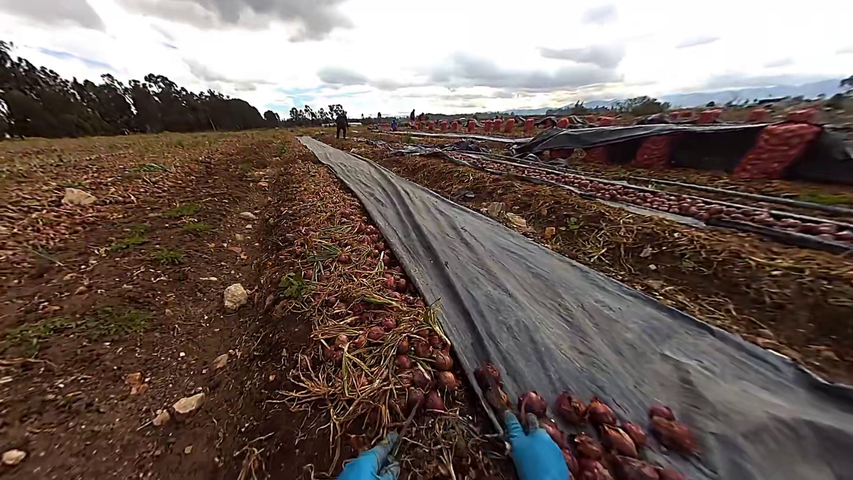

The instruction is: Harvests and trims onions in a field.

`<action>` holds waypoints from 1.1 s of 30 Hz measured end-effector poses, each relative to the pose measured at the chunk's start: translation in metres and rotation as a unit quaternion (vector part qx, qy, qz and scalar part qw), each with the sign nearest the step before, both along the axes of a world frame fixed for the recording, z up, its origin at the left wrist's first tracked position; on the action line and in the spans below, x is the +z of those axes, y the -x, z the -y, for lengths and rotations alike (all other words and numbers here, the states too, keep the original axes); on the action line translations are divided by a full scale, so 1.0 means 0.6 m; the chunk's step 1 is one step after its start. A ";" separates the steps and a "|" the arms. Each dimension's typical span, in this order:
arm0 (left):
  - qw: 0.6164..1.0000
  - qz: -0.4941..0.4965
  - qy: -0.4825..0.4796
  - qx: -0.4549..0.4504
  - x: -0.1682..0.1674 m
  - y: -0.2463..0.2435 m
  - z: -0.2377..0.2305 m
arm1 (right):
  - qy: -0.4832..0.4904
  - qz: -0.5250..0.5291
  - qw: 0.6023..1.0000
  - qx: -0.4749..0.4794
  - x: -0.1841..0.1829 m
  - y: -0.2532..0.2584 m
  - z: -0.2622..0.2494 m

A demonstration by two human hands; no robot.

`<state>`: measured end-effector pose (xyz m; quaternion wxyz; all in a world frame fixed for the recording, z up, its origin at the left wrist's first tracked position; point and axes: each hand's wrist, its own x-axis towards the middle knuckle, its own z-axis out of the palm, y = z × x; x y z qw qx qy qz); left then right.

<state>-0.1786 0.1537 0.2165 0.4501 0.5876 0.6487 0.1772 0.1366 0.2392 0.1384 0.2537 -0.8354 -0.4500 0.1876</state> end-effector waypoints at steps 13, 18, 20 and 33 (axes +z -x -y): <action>0.992 -0.125 0.021 0.016 -0.031 -0.037 -0.036 | -0.108 0.141 0.958 0.224 0.037 0.142 0.083; 0.989 -0.134 0.053 0.022 -0.058 -0.037 -0.013 | 0.014 0.114 0.965 0.235 0.009 0.154 0.071; 0.990 -0.128 0.051 0.041 -0.070 -0.042 -0.005 | -0.019 0.111 0.965 0.236 -0.006 0.166 0.088; 0.988 -0.126 0.066 0.056 -0.083 -0.035 0.009 | 0.005 0.090 0.964 0.250 -0.033 0.160 0.086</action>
